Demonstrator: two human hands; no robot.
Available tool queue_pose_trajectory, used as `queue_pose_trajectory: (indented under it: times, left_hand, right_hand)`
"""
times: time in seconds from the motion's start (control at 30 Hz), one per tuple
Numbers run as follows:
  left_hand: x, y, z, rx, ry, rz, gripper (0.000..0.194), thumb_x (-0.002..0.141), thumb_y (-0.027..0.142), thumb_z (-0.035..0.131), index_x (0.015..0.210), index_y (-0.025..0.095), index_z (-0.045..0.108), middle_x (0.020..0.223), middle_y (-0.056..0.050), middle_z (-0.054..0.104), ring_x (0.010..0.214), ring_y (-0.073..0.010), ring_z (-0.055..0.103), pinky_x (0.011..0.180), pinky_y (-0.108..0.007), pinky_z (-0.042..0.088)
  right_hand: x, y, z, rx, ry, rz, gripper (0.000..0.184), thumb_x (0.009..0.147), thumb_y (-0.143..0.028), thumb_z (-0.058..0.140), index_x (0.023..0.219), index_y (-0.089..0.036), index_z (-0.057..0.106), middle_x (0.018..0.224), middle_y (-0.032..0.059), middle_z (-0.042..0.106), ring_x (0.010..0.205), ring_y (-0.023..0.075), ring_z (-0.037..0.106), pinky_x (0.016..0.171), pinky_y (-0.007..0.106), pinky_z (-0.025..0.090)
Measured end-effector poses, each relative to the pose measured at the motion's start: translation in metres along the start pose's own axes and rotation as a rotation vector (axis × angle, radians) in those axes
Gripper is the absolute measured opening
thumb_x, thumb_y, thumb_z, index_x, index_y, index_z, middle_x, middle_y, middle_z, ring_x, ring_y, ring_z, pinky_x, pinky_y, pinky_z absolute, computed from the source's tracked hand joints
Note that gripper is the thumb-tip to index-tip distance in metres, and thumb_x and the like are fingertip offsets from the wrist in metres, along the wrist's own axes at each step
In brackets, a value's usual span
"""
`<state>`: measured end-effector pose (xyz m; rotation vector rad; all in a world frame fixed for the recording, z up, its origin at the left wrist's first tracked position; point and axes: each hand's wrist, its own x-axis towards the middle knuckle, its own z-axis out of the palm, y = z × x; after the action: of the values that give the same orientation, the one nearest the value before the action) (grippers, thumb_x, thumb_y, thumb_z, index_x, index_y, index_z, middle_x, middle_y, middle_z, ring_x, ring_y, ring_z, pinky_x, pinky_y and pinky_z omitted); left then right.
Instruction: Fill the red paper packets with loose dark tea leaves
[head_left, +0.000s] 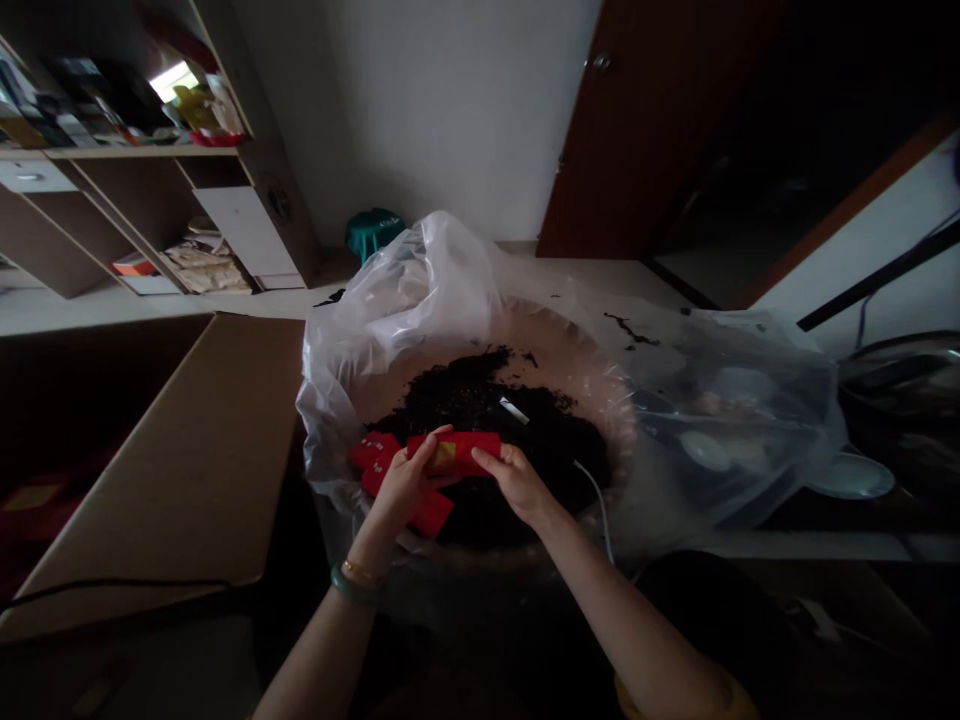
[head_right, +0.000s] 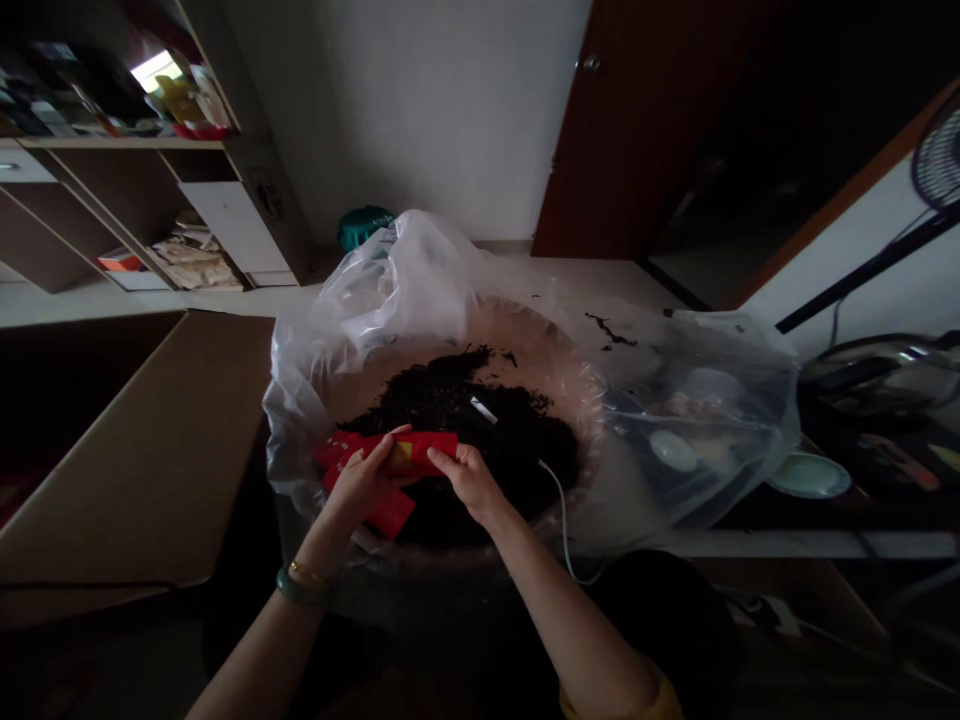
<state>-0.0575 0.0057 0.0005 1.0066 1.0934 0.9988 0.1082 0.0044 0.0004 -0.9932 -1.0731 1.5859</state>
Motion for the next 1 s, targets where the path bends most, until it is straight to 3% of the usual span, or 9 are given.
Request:
queue_pose_trajectory:
  times: [0.1,0.17,0.23,0.37,0.57,0.7,0.8,0.9,1.0]
  left_hand:
    - [-0.001,-0.003,-0.002,0.223,0.233,0.209,0.058,0.085,0.047,0.052,0.134,0.018,0.047,0.122,-0.013,0.064,0.11,-0.0268,0.062,0.089,-0.041,0.052]
    - [-0.006,-0.002,-0.001,0.584,0.379,0.464,0.068,0.077,0.042,0.065,0.137,0.019,0.043,0.137,-0.015,0.052,0.126,-0.0306,0.049,0.1,-0.046,0.044]
    - [-0.011,0.001,0.002,0.993,0.315,0.633,0.071,0.071,0.033,0.073,0.136,0.022,0.046,0.145,-0.014,0.044,0.135,-0.0353,0.035,0.105,-0.052,0.036]
    - [-0.014,0.003,0.009,1.363,0.107,0.608,0.063,0.075,0.018,0.067,0.135,0.026,0.048,0.141,-0.011,0.049,0.126,-0.0349,0.044,0.098,-0.051,0.04]
    - [0.001,-0.007,0.006,1.278,0.056,0.674,0.059,0.072,0.01,0.064,0.13,0.018,0.052,0.128,-0.01,0.061,0.114,-0.0279,0.053,0.098,-0.043,0.044]
    - [0.006,-0.009,0.004,1.172,0.135,0.666,0.053,0.07,0.009,0.065,0.122,0.018,0.057,0.121,-0.009,0.064,0.112,-0.0262,0.055,0.099,-0.041,0.045]
    - [0.009,-0.007,-0.003,1.029,0.278,0.61,0.047,0.069,0.01,0.066,0.115,0.019,0.062,0.114,-0.008,0.068,0.106,-0.0243,0.059,0.096,-0.039,0.048]
    - [0.014,-0.007,-0.014,0.851,0.39,0.5,0.047,0.068,0.018,0.069,0.115,0.019,0.062,0.109,-0.008,0.069,0.089,-0.0208,0.066,0.083,-0.035,0.055]
    - [0.02,-0.011,-0.023,0.682,0.446,0.437,0.052,0.066,0.026,0.072,0.116,0.019,0.062,0.108,-0.007,0.07,0.076,-0.0173,0.069,0.074,-0.031,0.058]
  right_hand:
    - [0.0,0.002,-0.004,-0.05,0.005,0.02,0.049,0.069,-0.061,0.068,0.093,-0.019,0.074,0.092,0.0049,0.075,0.091,0.026,0.067,0.097,0.047,0.044]
    - [0.001,0.001,-0.007,-0.107,-0.005,0.028,0.051,0.07,-0.064,0.065,0.095,-0.02,0.073,0.095,0.005,0.075,0.094,0.026,0.067,0.1,0.047,0.042]
    - [0.001,0.001,-0.007,-0.146,-0.051,0.026,0.055,0.073,-0.067,0.061,0.101,-0.021,0.072,0.1,0.0051,0.074,0.099,0.0254,0.065,0.103,0.047,0.04]
    - [0.001,0.0,-0.003,-0.21,-0.131,0.007,0.061,0.076,-0.071,0.052,0.109,-0.022,0.069,0.111,0.0058,0.07,0.11,0.0242,0.061,0.108,0.046,0.036]
    - [-0.005,-0.01,0.002,-0.301,-0.171,0.019,0.063,0.082,-0.071,0.042,0.11,-0.021,0.068,0.112,0.0061,0.069,0.114,0.0243,0.058,0.109,0.046,0.033]
    - [-0.008,-0.029,0.0,-0.317,-0.25,-0.051,0.066,0.083,-0.072,0.036,0.104,-0.019,0.069,0.104,0.0062,0.071,0.108,0.0249,0.062,0.105,0.045,0.037]
    - [-0.003,-0.033,-0.012,-0.298,-0.078,-0.156,0.068,0.088,-0.069,0.027,0.098,-0.017,0.07,0.096,0.0094,0.072,0.101,0.0252,0.065,0.095,0.044,0.046]
    - [0.008,-0.018,-0.024,-0.471,0.182,-0.23,0.049,0.091,-0.055,0.037,0.098,-0.017,0.068,0.096,0.012,0.07,0.093,0.0253,0.066,0.081,0.042,0.053]
    - [0.019,0.003,-0.023,-0.917,0.098,-0.288,0.041,0.081,-0.032,0.06,0.12,-0.017,0.059,0.12,0.0148,0.063,0.113,0.0278,0.057,0.095,0.045,0.047]
